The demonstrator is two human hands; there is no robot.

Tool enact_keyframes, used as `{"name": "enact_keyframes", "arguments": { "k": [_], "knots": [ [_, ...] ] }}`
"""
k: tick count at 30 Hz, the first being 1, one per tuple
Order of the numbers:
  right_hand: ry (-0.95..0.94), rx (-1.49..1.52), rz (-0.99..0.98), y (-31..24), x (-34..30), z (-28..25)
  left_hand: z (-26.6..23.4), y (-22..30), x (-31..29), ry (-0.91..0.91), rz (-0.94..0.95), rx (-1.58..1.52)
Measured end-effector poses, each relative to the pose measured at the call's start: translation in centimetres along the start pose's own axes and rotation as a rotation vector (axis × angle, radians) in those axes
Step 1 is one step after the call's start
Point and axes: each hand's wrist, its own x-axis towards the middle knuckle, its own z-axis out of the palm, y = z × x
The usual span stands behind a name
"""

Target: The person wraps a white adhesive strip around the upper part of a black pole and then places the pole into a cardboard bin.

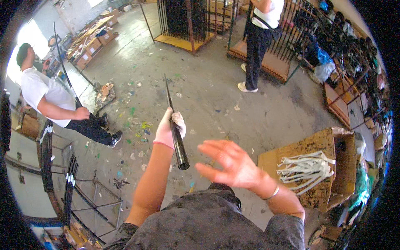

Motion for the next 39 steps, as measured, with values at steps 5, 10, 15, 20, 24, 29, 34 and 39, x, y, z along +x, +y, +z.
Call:
{"name": "enact_keyframes", "arguments": {
  "k": [5, 10, 15, 20, 24, 29, 34, 39],
  "knots": [
    [0.065, -0.107, -0.125, -1.0, 4.0, 1.8, -2.4, -0.6, 0.1, -0.027, -0.068, -0.093],
    [0.017, -0.178, -0.179, -0.6, 5.3, 1.9, -2.2, -1.9, -0.1, 0.029, 0.081, 0.038],
    [0.186, -0.328, -0.03, 4.2, 7.8, -0.2, -0.2, -4.1, -1.5, 0.066, 0.112, 0.305],
    [0.295, -0.407, 0.259, 13.4, 10.8, -4.1, -2.3, -2.9, -5.3, 0.031, 0.052, 0.447],
    [0.252, -0.494, 0.328, 20.8, 12.4, -8.0, -7.0, -0.3, -7.7, 0.108, 0.103, 0.347],
    [0.15, -0.59, 0.544, 29.4, 13.5, -11.4, -11.6, 2.5, -11.6, 0.076, 0.243, 0.126],
    [0.069, -0.687, 0.664, 35.1, 13.5, -12.8, -11.9, 0.4, -15.2, 0.284, 0.606, 0.561],
    [0.065, -0.757, 0.684, 37.5, 13.5, -12.4, -14.6, 0.5, -16.3, 0.296, 0.561, 0.173]
  ]
}}
